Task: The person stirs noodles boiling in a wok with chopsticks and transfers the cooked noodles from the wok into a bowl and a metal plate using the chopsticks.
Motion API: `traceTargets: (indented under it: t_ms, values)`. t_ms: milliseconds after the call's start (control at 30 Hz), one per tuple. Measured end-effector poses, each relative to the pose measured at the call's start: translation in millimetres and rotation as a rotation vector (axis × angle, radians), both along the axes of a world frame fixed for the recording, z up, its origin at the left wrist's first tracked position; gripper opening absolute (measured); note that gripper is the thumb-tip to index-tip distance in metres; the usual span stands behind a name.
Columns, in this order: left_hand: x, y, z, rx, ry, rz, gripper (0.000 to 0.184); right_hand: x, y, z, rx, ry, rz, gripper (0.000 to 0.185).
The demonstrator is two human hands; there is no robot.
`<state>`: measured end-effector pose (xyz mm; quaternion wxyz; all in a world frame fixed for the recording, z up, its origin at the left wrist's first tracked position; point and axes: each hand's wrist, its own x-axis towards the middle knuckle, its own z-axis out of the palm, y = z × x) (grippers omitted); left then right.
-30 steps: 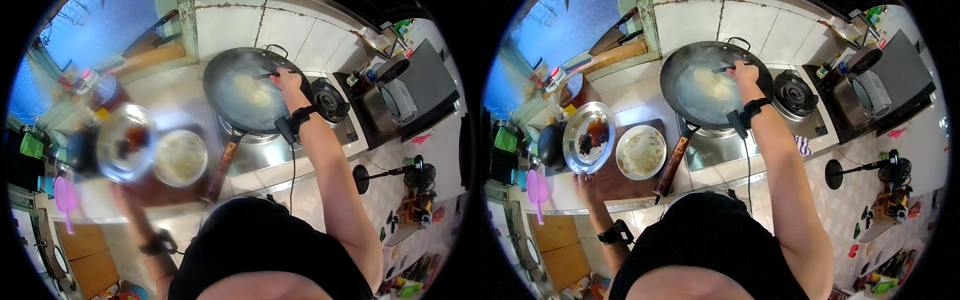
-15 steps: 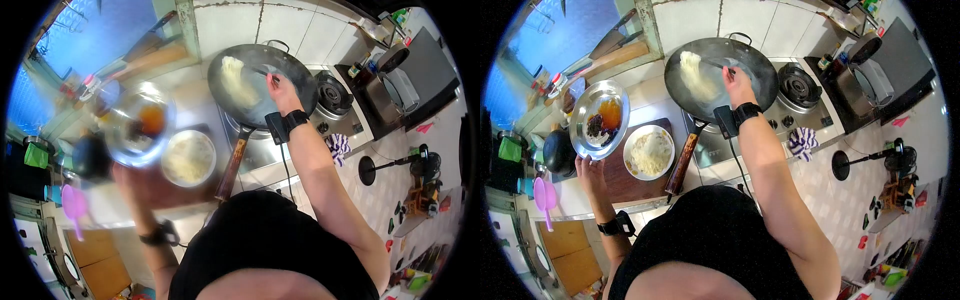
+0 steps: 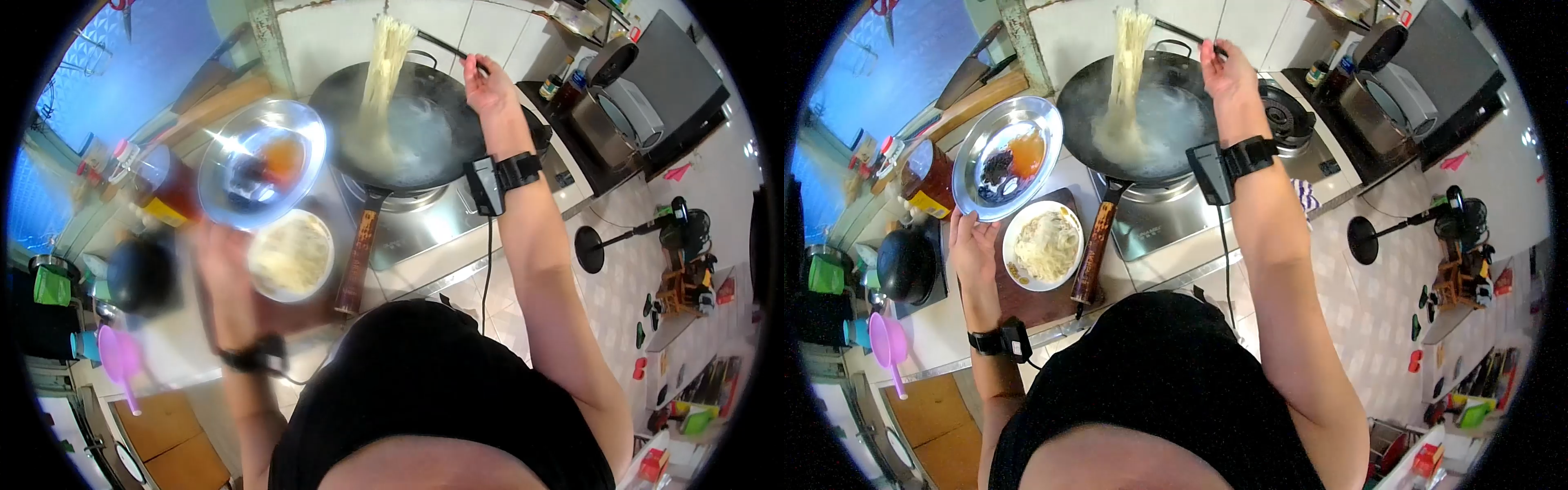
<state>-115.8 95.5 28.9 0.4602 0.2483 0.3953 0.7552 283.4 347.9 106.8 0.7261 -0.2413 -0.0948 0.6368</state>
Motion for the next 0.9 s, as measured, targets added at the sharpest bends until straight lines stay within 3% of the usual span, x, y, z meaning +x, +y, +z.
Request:
traceTargets:
  t_ms: [200,267,567,900]
  values:
    - [32,20,10,0.002,0.022,-0.069,0.038,44,-16,57,0.217,-0.211,-0.051,0.020]
    - [41,24,16,-0.020,0.029,-0.074,0.040,86,18,62,0.237,-0.224,0.022,0.024]
    - [61,35,23,0.048,0.012,-0.175,0.054,103,3,132,0.346,-0.282,-0.119,0.025]
    - [73,35,24,0.048,-0.010,-0.184,0.056,110,-7,208,0.518,-0.366,-0.137,0.026]
